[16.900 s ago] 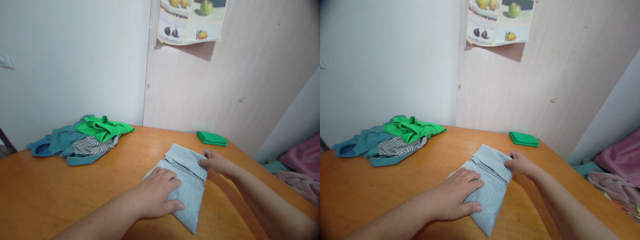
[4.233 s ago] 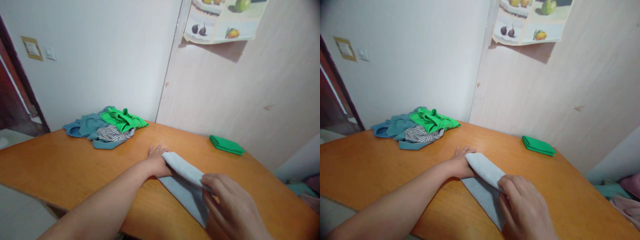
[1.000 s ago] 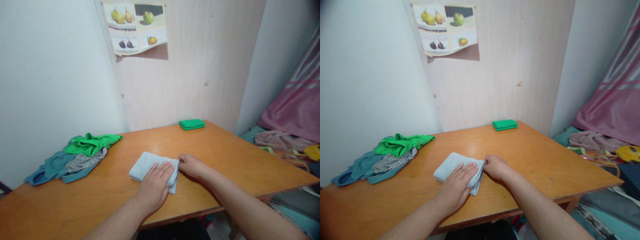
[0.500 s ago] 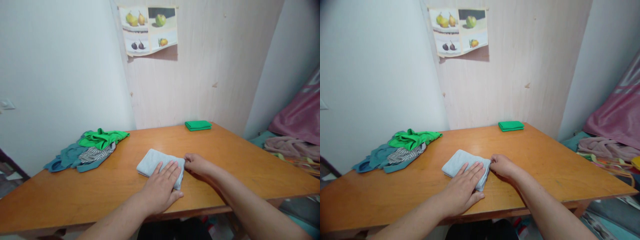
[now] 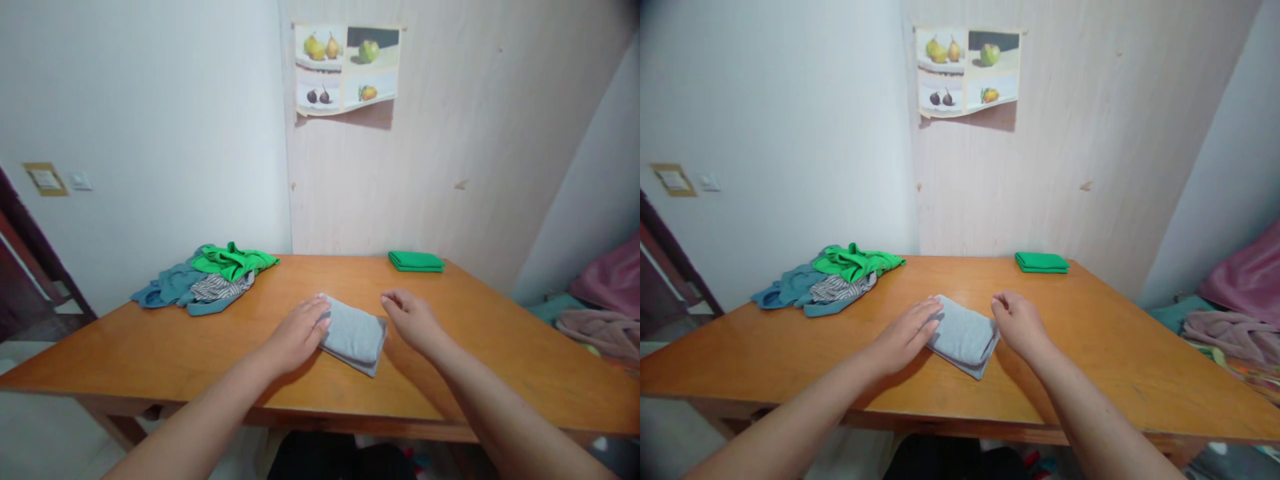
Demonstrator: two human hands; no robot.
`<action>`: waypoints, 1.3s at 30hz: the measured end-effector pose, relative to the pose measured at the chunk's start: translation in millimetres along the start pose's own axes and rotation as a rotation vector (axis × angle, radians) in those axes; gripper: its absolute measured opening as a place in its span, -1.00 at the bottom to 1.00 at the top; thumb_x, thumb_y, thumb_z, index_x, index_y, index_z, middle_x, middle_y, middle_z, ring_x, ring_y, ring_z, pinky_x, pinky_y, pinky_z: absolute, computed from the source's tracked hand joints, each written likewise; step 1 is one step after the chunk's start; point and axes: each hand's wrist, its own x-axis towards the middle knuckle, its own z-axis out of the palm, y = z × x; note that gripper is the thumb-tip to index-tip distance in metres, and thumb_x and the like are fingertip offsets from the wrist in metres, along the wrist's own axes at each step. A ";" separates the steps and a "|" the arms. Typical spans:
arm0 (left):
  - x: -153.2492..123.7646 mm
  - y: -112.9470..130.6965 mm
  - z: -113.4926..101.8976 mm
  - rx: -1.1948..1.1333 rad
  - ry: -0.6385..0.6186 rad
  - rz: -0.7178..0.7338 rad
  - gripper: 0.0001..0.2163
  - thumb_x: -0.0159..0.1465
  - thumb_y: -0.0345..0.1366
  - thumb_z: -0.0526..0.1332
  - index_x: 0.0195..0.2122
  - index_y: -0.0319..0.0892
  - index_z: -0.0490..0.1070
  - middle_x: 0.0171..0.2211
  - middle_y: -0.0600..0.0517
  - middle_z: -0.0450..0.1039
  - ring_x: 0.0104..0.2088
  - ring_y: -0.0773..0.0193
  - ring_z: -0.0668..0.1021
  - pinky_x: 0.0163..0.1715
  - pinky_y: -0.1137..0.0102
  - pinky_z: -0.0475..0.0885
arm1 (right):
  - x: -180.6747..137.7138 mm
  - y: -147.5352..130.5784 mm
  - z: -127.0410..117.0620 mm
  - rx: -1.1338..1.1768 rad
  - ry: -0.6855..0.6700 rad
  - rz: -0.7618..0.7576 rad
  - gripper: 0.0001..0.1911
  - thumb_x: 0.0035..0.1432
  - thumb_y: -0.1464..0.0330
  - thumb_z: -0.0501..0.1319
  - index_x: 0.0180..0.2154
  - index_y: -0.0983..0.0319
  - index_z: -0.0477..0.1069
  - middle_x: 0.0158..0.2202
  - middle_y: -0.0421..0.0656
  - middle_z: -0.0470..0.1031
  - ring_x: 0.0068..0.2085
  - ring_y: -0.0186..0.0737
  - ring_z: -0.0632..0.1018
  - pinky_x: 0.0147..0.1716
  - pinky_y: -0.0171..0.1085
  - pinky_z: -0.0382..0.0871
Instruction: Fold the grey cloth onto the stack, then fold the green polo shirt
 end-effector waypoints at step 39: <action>15.2 -50.6 -14.5 -0.167 0.043 -0.413 -0.71 0.36 -0.21 0.02 -0.44 -0.18 0.41 -0.49 0.07 0.38 -0.43 0.28 0.41 -0.47 0.41 0.17 | -9.7 11.5 66.0 -0.632 -0.376 -0.214 -0.15 0.33 -0.10 -0.27 0.35 0.36 0.09 0.40 0.03 0.04 0.41 0.04 0.02 0.34 0.11 -0.07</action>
